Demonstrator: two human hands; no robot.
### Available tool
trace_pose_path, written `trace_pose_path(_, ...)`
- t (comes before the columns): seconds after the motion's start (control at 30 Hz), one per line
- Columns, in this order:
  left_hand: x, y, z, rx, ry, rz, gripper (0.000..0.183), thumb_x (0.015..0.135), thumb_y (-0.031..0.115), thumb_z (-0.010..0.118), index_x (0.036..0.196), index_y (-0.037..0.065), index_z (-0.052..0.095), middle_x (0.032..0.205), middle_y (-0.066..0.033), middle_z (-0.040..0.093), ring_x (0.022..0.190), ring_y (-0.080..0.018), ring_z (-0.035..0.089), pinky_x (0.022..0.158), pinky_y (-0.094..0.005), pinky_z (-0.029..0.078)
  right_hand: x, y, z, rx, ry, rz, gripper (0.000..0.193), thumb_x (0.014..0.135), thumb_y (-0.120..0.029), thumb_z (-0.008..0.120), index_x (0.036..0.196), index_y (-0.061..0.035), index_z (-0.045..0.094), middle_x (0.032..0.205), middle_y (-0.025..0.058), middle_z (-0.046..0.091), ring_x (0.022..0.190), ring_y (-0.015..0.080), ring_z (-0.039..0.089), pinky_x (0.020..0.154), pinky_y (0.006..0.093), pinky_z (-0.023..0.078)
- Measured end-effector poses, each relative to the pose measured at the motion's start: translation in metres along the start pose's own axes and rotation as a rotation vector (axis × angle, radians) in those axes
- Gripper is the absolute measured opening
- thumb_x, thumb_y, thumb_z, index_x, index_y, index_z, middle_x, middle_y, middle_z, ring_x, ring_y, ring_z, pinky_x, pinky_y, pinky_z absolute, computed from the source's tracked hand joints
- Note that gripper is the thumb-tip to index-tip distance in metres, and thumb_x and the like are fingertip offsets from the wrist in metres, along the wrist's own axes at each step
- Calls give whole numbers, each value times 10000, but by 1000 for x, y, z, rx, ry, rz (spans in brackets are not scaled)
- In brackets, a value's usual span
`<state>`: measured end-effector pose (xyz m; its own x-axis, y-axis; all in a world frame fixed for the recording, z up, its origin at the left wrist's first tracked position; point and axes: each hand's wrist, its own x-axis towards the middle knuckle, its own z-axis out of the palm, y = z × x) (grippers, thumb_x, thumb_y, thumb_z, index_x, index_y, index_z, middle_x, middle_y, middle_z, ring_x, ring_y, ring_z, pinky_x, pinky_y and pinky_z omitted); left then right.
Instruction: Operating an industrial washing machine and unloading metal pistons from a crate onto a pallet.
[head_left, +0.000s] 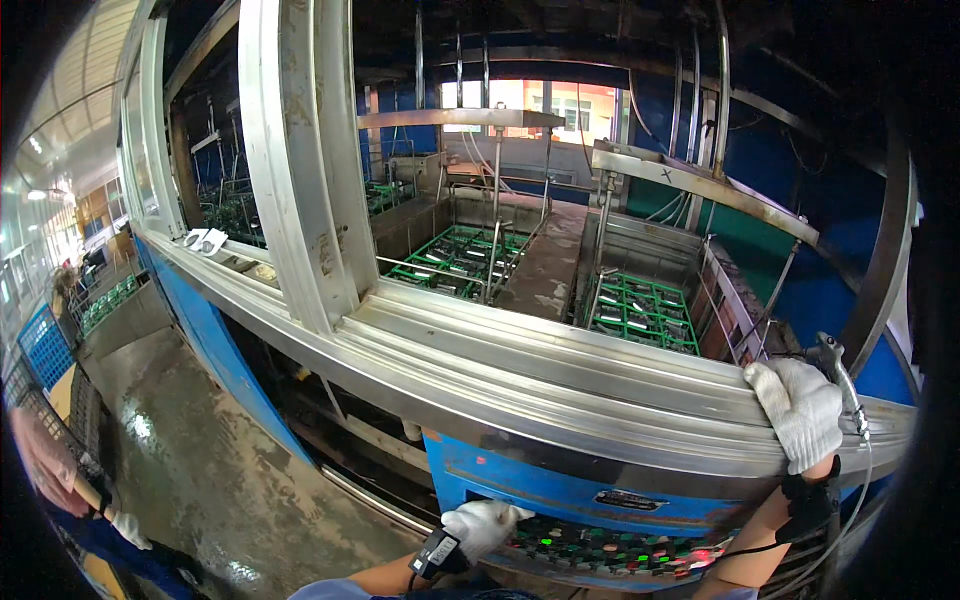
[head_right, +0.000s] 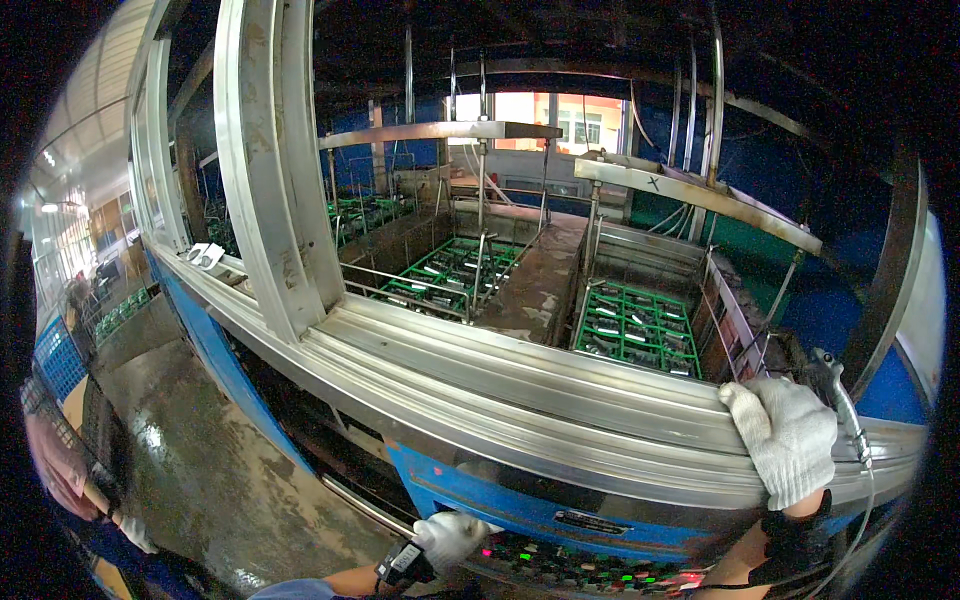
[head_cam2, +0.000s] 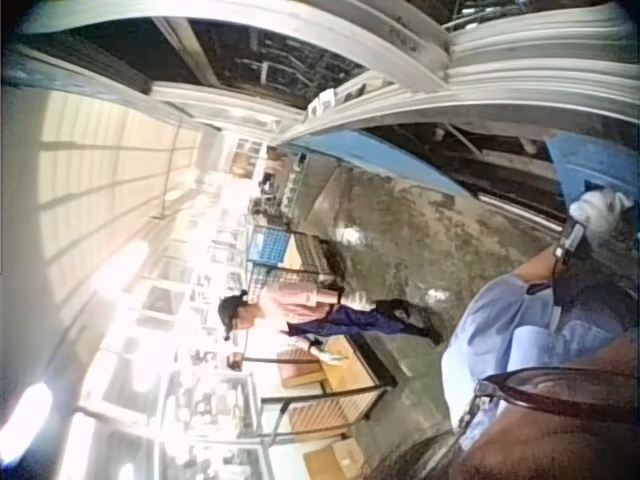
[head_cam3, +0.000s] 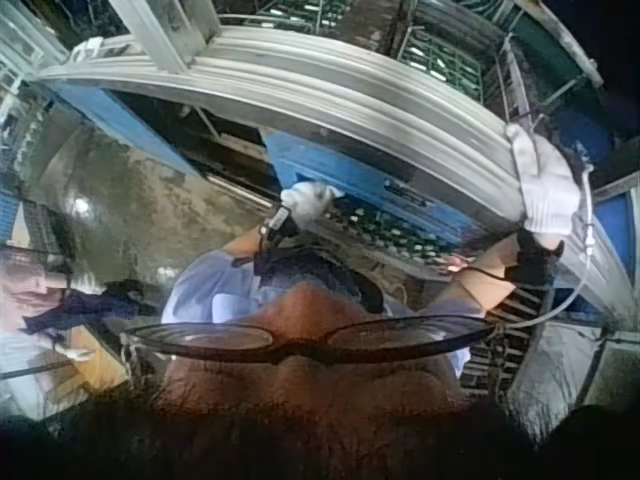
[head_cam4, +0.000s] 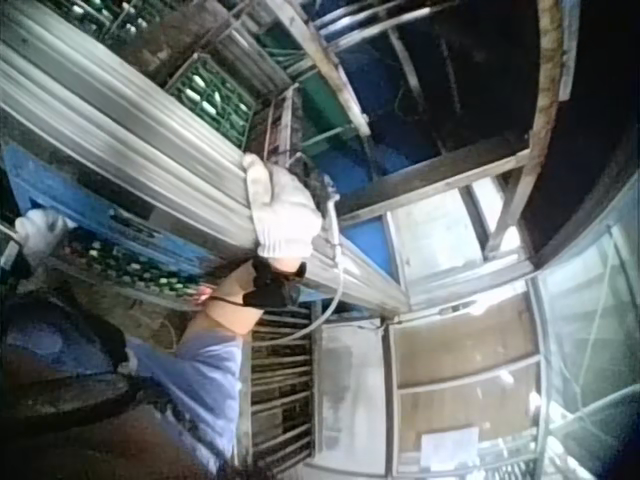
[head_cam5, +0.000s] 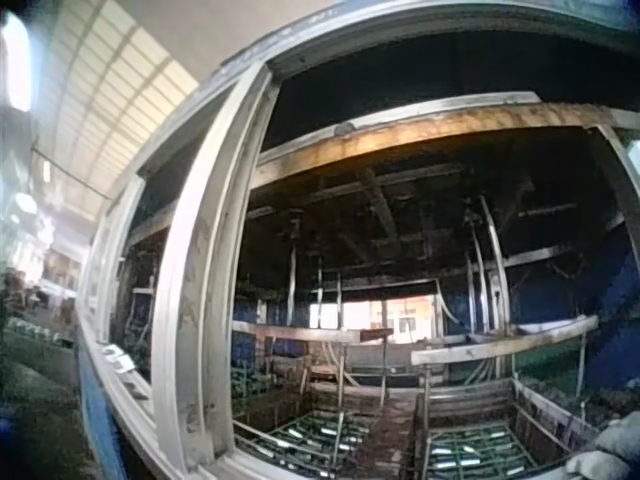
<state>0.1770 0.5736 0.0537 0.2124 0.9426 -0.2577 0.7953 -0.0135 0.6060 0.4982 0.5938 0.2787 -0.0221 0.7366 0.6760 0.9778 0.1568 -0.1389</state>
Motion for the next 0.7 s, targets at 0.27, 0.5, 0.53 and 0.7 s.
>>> trace_pose_path(0.27, 1, -9, 7, 51, 105, -32, 381, 973, 423, 442, 1022, 139, 691, 941, -149, 703, 907, -333, 684, 790, -422, 544, 2, 0, 7, -34, 13, -28, 388, 889, -441, 600, 816, -85, 734, 825, 158, 696, 809, 343, 668, 742, 423, 513)
trace_pose_path(0.5, 14, -34, 24, -142, 63, 130, 392, 986, 403, 411, 1174, 158, 654, 1065, -162, 691, 1022, -341, 649, 897, -418, 511, 0, -3, 2, 26, 14, -9, 364, 887, -406, 612, 819, -70, 731, 812, 168, 693, 790, 347, 666, 738, 421, 515)
trace_pose_path(0.53, 17, -38, 28, -178, 112, 222, 404, 986, 407, 407, 1211, 167, 640, 1086, -165, 684, 1029, -342, 645, 908, -415, 509, 0, -3, 3, 27, 24, -23, 352, 886, -393, 618, 821, -66, 731, 812, 171, 692, 784, 348, 666, 736, 419, 517)
trace_pose_path(0.7, 17, -31, 19, -128, -34, 59, 383, 987, 378, 404, 1253, 213, 625, 1130, -147, 678, 1062, -319, 640, 921, -398, 510, -1, 2, 13, 63, 35, -6, 293, 881, -339, 641, 839, -64, 729, 803, 173, 687, 775, 354, 660, 749, 423, 518)
